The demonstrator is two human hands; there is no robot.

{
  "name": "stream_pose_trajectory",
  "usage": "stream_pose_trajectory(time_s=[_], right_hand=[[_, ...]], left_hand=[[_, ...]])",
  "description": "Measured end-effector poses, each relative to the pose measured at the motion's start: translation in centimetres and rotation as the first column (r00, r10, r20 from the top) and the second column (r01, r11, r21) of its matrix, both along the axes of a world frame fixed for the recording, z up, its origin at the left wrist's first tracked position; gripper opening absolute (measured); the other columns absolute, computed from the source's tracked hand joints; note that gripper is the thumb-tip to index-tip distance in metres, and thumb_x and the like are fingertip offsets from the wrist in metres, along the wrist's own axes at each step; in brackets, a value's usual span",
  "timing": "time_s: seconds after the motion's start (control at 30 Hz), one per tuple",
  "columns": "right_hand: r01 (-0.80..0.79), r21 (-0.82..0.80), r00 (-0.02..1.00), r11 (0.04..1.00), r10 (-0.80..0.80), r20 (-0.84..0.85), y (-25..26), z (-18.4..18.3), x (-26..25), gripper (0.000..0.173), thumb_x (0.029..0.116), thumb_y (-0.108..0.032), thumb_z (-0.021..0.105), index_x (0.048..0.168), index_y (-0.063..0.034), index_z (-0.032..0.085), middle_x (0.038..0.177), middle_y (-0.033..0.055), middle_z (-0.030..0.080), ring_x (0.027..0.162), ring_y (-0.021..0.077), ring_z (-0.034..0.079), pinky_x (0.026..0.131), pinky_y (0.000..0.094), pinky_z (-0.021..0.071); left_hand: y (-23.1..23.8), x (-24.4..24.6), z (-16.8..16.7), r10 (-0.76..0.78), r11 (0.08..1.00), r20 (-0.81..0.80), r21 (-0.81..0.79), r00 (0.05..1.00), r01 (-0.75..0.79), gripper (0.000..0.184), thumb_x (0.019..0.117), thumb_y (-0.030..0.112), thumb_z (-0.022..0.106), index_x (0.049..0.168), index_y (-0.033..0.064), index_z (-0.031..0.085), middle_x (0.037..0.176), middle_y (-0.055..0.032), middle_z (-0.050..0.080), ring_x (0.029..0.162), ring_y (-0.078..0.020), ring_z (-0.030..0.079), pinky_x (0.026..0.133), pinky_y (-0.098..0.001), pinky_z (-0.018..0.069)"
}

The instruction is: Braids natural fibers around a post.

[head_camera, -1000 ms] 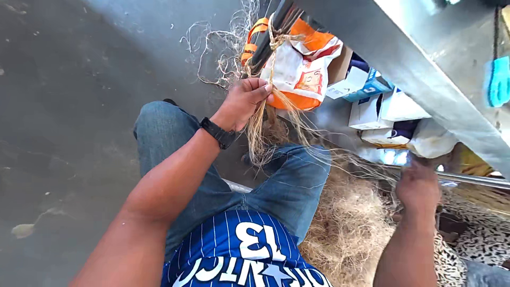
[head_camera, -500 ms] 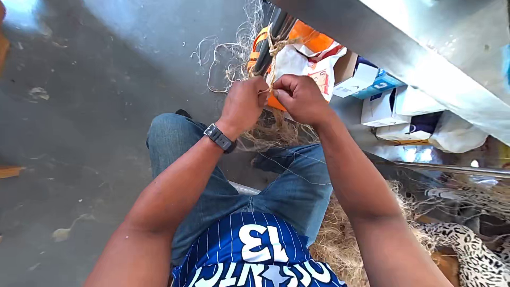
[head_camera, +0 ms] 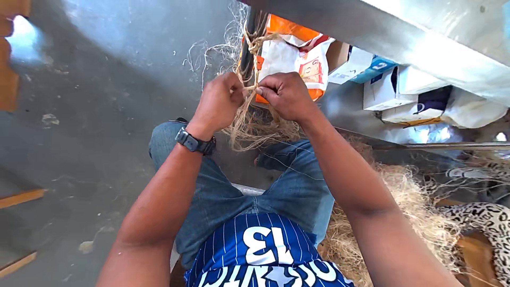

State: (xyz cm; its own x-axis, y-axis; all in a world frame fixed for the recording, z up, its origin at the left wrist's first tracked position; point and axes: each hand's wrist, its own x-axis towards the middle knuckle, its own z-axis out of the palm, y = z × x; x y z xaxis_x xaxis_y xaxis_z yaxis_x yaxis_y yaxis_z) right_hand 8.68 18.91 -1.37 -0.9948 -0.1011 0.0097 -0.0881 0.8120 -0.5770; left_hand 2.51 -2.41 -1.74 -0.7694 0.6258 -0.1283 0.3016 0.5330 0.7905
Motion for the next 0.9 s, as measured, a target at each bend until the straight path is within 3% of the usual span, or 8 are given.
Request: stream_pose_trajectory(time_s=[0.07, 0.13, 0.3, 0.43, 0.5, 0.6, 0.7, 0.9], right_hand=[[0.009, -0.010, 1.000, 1.000, -0.009, 0.002, 0.0, 0.0, 0.1, 0.028, 0.1055, -0.030, 0.054, 0.103, -0.0139, 0.077, 0.090, 0.0005, 0.073, 0.081, 0.0109, 0.066, 0.079, 0.0379, 0.0534], [0.002, -0.018, 1.000, 1.000, -0.002, -0.003, -0.3, 0.1, 0.2, 0.027, 0.1052, -0.029, 0.054, 0.102, -0.0130, 0.077, 0.088, 0.0006, 0.072, 0.079, 0.0114, 0.065, 0.077, 0.0384, 0.0528], [0.044, -0.041, 0.999, 0.998, -0.044, 0.000, -1.1, 0.1, 0.2, 0.027, 0.1047, -0.028, 0.055, 0.101, -0.0134, 0.076, 0.086, 0.0011, 0.071, 0.078, 0.0130, 0.065, 0.076, 0.0407, 0.0526], [0.066, -0.028, 0.998, 0.997, -0.067, -0.011, -1.2, 0.0, 0.5, 0.027, 0.1048, -0.030, 0.054, 0.099, -0.0138, 0.075, 0.083, 0.0010, 0.070, 0.077, 0.0144, 0.064, 0.075, 0.0421, 0.0520], [0.081, -0.050, 0.996, 0.995, -0.079, 0.035, -1.3, 0.2, 0.6, 0.028, 0.1053, -0.029, 0.053, 0.100, -0.0133, 0.075, 0.083, 0.0011, 0.069, 0.077, 0.0139, 0.064, 0.075, 0.0412, 0.0521], [0.135, -0.261, 0.978, 0.956, -0.086, 0.192, -1.6, 0.4, 0.9, 0.027, 0.1075, -0.025, 0.052, 0.098, -0.0076, 0.070, 0.074, 0.0002, 0.058, 0.066, 0.0100, 0.054, 0.065, 0.0321, 0.0464], [0.204, -0.436, 0.961, 0.876, -0.095, 0.259, -1.9, -0.6, 1.1, 0.024, 0.1030, -0.021, 0.061, 0.085, -0.0053, 0.062, 0.070, 0.0010, 0.053, 0.061, 0.0091, 0.050, 0.060, 0.0290, 0.0436], [0.241, -0.563, 0.953, 0.791, -0.084, 0.291, -0.6, -0.7, 1.9, 0.017, 0.1031, -0.016, 0.060, 0.090, -0.0053, 0.065, 0.077, -0.0001, 0.060, 0.070, 0.0071, 0.056, 0.069, 0.0276, 0.0485]], left_hand=[[-0.9, -0.4, 0.3, 0.004, 0.999, 0.143, 0.041, 0.990, -0.010, 0.024, 0.1049, 0.031, 0.058, 0.111, 0.0091, 0.065, 0.098, -0.0066, 0.068, 0.077, -0.0168, 0.063, 0.072, -0.0423, 0.0540], [-1.4, -0.4, -0.1, -0.026, 0.971, 0.379, 0.231, 0.925, -0.068, 0.015, 0.1053, 0.025, 0.056, 0.107, 0.0114, 0.061, 0.098, 0.0008, 0.070, 0.057, -0.0047, 0.050, 0.053, -0.0244, 0.0430], [-0.9, 1.9, -0.6, -0.169, 0.847, 0.677, 0.472, 0.716, -0.246, 0.011, 0.1068, 0.012, 0.045, 0.103, 0.0100, 0.055, 0.104, -0.0039, 0.070, 0.062, -0.0069, 0.059, 0.056, -0.0228, 0.0513], [0.4, 3.9, -2.4, -0.102, 0.867, 0.471, 0.474, 0.876, -0.154, 0.011, 0.1067, 0.014, 0.050, 0.100, 0.0066, 0.055, 0.089, -0.0047, 0.067, 0.074, -0.0139, 0.068, 0.072, -0.0334, 0.0608], [1.2, 5.1, -3.0, 0.098, 0.962, 0.056, 0.250, 0.994, -0.109, 0.015, 0.1014, 0.017, 0.058, 0.101, 0.0040, 0.065, 0.100, -0.0090, 0.059, 0.087, -0.0186, 0.062, 0.078, -0.0367, 0.0554], [2.6, 6.8, -4.0, 0.208, 0.978, -0.417, 0.085, 0.885, -0.190, 0.017, 0.0982, 0.017, 0.058, 0.098, 0.0054, 0.071, 0.118, -0.0242, 0.055, 0.097, -0.0333, 0.065, 0.077, -0.0431, 0.0594], [2.8, 6.9, -4.2, 0.185, 0.983, -0.438, 0.095, 0.880, -0.160, 0.020, 0.1006, 0.019, 0.058, 0.106, 0.0065, 0.073, 0.116, -0.0234, 0.055, 0.095, -0.0326, 0.064, 0.078, -0.0420, 0.0586], [-4.0, 2.3, -3.2, 0.005, 0.992, -0.215, -0.125, 0.977, -0.033, 0.040, 0.1067, 0.041, 0.051, 0.125, 0.0117, 0.071, 0.119, -0.0158, 0.067, 0.106, -0.0352, 0.067, 0.091, -0.0627, 0.0532]])
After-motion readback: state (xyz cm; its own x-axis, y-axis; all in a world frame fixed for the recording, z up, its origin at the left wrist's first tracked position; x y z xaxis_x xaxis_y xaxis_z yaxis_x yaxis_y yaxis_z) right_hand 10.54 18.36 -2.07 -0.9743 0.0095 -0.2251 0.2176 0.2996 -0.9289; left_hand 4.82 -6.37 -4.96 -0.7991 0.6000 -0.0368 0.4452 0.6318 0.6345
